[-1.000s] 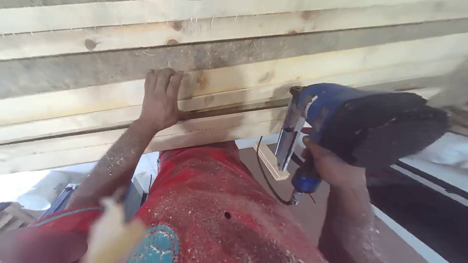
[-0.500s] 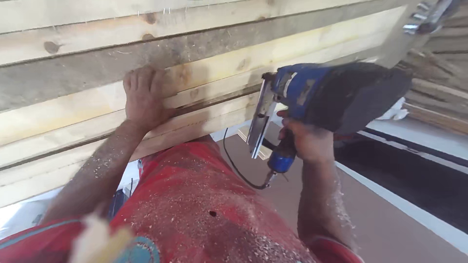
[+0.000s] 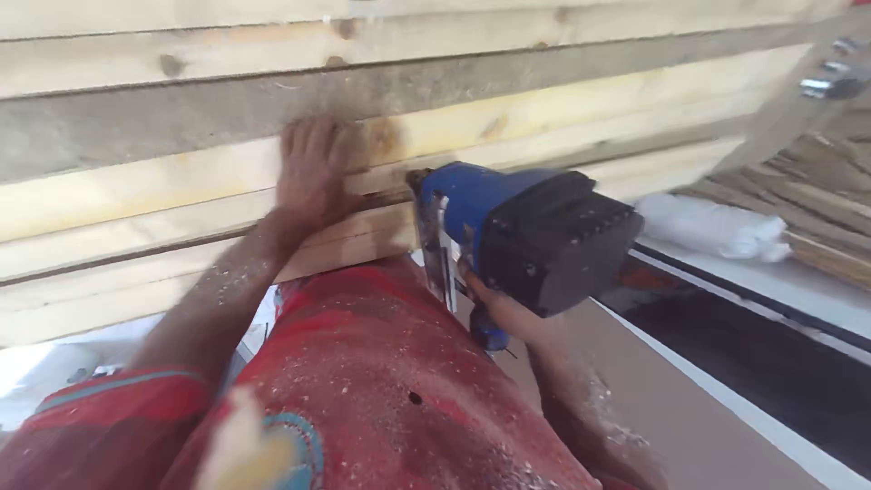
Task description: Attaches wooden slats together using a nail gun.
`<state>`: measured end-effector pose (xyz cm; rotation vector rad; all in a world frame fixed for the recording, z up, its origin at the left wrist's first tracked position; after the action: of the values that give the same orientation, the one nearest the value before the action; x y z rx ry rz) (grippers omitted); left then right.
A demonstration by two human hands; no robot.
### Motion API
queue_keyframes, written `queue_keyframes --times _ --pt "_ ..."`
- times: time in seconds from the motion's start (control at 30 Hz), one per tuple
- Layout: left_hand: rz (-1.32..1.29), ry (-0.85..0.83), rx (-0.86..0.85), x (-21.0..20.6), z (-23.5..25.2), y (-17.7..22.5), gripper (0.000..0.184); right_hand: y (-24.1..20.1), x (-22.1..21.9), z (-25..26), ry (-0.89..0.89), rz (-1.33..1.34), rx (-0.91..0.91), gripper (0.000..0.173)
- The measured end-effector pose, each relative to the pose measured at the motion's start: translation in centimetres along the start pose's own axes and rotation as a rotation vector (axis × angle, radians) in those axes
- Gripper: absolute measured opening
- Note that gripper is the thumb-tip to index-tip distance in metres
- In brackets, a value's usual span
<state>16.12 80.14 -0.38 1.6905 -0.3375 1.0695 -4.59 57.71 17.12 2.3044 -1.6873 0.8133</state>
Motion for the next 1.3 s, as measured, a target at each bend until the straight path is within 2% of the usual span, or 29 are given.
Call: queue_keyframes --times 0.07,0.13,0.17,0.2,0.3,0.5,0.57,0.63,0.77,0.87,0.9,0.97,1.0,1.03,1.2,1.3 --pt "-0.007 0.052 0.002 0.3 -0.4 -0.3 0.091 -2.4 -0.2 -0.6 -0.1 0.132 0.017 0.027" --pt "-0.036 0.204 -0.018 0.6 -1.0 -0.6 0.055 -3.2 -0.8 -1.0 -0.203 0.187 -0.015 0.031" --pt "-0.06 0.282 -0.027 0.9 -1.1 -0.7 0.037 -2.9 -1.0 -0.9 -0.193 0.205 -0.019 0.032" --pt "-0.104 0.329 -0.025 1.6 -1.0 -0.9 0.029 -2.5 -1.2 -0.8 -0.177 0.222 -0.015 0.033" --pt "-0.257 0.255 0.094 5.5 -2.5 -3.0 0.025 -1.7 -1.1 -0.4 -0.147 0.225 0.001 0.035" --pt "-0.175 0.018 0.48 15.2 -15.6 -11.2 0.025 -0.8 -0.5 0.5 -0.191 0.237 0.059 0.036" --pt "-0.15 0.036 0.542 16.1 -18.5 -12.8 0.023 -1.3 -0.6 0.1 -0.203 0.223 0.055 0.039" --pt "-0.134 0.087 0.516 15.5 -19.2 -13.6 0.022 -1.8 -0.8 0.0 -0.194 0.247 0.053 0.038" --pt "-0.157 0.129 0.481 13.4 -18.5 -13.5 0.024 -2.3 -2.2 -0.7 -0.13 0.279 0.024 0.031" --pt "-0.14 0.087 0.366 13.1 -19.0 -13.4 0.033 -3.0 -3.9 -1.6 -0.072 0.289 -0.025 0.034" --pt "-0.137 0.058 0.295 12.9 -19.4 -13.4 0.046 -3.3 -4.6 -1.9 -0.046 0.282 -0.045 0.035" --pt "-0.097 -0.032 0.19 12.6 -20.2 -13.3 0.09 -3.9 -5.9 -2.5 0.01 0.285 -0.055 0.038" --pt "-0.062 -0.068 0.155 12.5 -20.6 -13.3 0.106 -4.4 -6.6 -2.9 0.038 0.284 -0.069 0.038" --pt "-0.032 -0.091 0.126 12.4 -20.8 -13.5 0.114 -4.9 -7.3 -3.2 0.068 0.289 -0.075 0.039" --pt "0.0 -0.092 -0.031 11.5 -20.2 -15.7 0.107 -6.9 -9.3 -4.1 0.225 0.295 -0.069 0.036" --pt "0.001 -0.083 -0.059 11.3 -20.1 -16.3 0.108 -7.2 -9.8 -4.3 0.253 0.323 -0.04 0.032"
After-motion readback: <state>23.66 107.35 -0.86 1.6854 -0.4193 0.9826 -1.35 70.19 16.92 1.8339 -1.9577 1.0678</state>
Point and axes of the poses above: each hand's wrist, its own z-axis towards the middle knuckle, its own x-axis out of the back of the hand, y = z × x, the point moved 2 cm from there along z, towards the middle knuckle, and after that the axes turned 15 degrees about -x, right-handed, at the moved point
